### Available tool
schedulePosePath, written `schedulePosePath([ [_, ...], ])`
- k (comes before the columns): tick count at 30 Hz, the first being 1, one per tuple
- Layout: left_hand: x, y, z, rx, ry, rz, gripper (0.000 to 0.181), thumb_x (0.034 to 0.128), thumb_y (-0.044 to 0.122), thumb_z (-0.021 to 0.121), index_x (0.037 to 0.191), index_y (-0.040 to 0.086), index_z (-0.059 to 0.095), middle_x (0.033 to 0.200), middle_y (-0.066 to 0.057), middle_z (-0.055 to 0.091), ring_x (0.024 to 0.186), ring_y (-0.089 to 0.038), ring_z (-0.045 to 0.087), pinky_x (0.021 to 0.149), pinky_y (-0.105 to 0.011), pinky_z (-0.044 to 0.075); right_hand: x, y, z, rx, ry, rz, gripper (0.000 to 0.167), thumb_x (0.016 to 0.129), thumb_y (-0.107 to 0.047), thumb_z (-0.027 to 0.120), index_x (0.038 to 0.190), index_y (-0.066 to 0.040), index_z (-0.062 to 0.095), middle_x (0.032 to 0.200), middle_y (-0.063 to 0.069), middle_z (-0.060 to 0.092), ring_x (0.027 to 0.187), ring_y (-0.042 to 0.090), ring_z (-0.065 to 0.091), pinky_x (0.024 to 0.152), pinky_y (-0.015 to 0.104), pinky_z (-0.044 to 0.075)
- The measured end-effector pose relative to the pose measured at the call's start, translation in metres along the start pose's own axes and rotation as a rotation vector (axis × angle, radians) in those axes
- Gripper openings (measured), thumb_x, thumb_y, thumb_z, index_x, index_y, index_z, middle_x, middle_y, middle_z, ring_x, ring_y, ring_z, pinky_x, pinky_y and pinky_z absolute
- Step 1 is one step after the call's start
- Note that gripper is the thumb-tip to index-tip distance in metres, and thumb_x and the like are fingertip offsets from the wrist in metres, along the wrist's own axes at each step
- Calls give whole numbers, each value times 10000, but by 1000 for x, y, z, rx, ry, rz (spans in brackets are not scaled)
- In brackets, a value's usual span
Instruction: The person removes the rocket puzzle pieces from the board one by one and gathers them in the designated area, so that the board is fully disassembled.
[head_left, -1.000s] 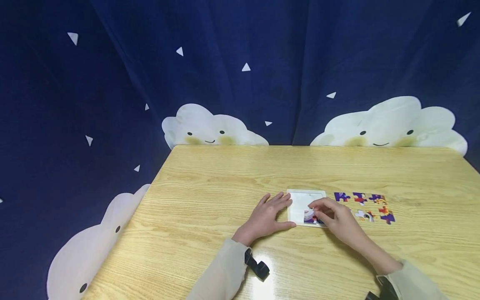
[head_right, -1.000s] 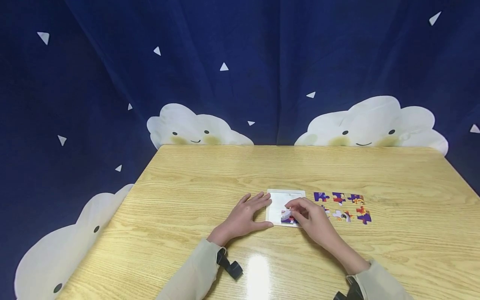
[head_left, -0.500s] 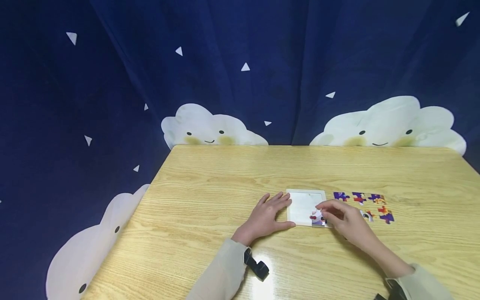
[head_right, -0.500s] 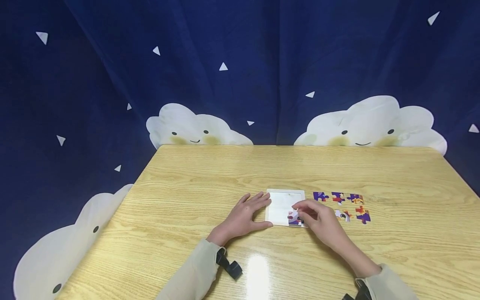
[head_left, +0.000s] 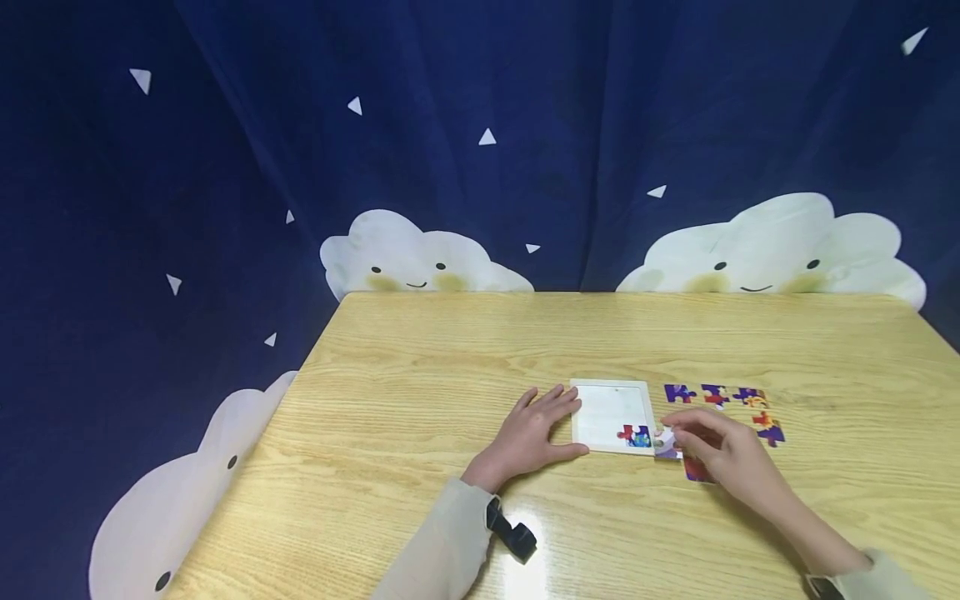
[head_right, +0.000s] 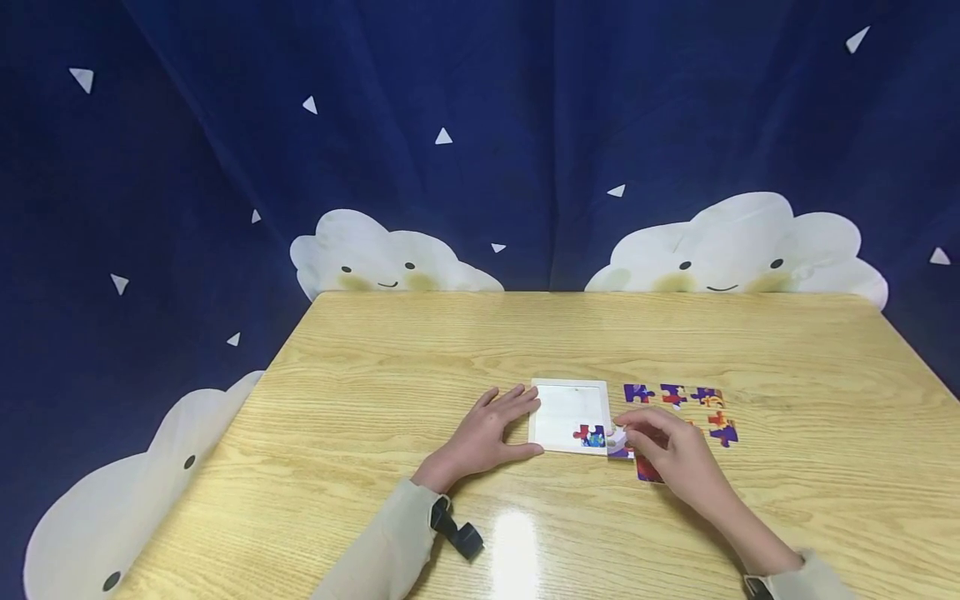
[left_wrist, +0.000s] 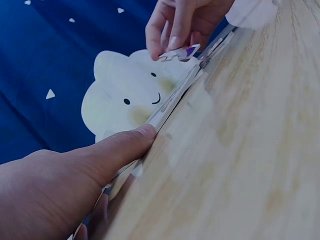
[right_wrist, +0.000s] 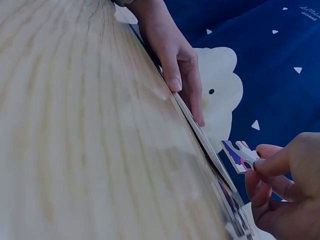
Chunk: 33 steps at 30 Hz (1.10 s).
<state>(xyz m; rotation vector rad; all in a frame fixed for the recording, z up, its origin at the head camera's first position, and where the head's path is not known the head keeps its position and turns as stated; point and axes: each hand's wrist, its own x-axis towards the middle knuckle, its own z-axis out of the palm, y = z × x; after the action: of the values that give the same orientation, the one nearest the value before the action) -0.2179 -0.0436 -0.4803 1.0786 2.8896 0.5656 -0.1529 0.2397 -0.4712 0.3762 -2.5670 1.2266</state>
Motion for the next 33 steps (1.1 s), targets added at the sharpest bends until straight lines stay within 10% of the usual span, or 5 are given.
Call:
schedulePosePath([
  [15,1,1,-1,3,1,6,690,896,548,625,1455,170,478,1567,45,390,1490,-150,312,1245,-439,227,-22,21,-29,-87,66,16,205,863,-27,712,1041,-126,734,1017,-393,585,922,-264,513,771,-39,429],
  [33,0,-1,-2,3,11,2,686,890,537,637,1446,163,490,1560,41,404,1485,-153,324,1243,-437,231,-37,41,-50,-142,99,98,148,877,-45,708,1008,-102,747,984,-441,544,935,-333,444,738,-65,407],
])
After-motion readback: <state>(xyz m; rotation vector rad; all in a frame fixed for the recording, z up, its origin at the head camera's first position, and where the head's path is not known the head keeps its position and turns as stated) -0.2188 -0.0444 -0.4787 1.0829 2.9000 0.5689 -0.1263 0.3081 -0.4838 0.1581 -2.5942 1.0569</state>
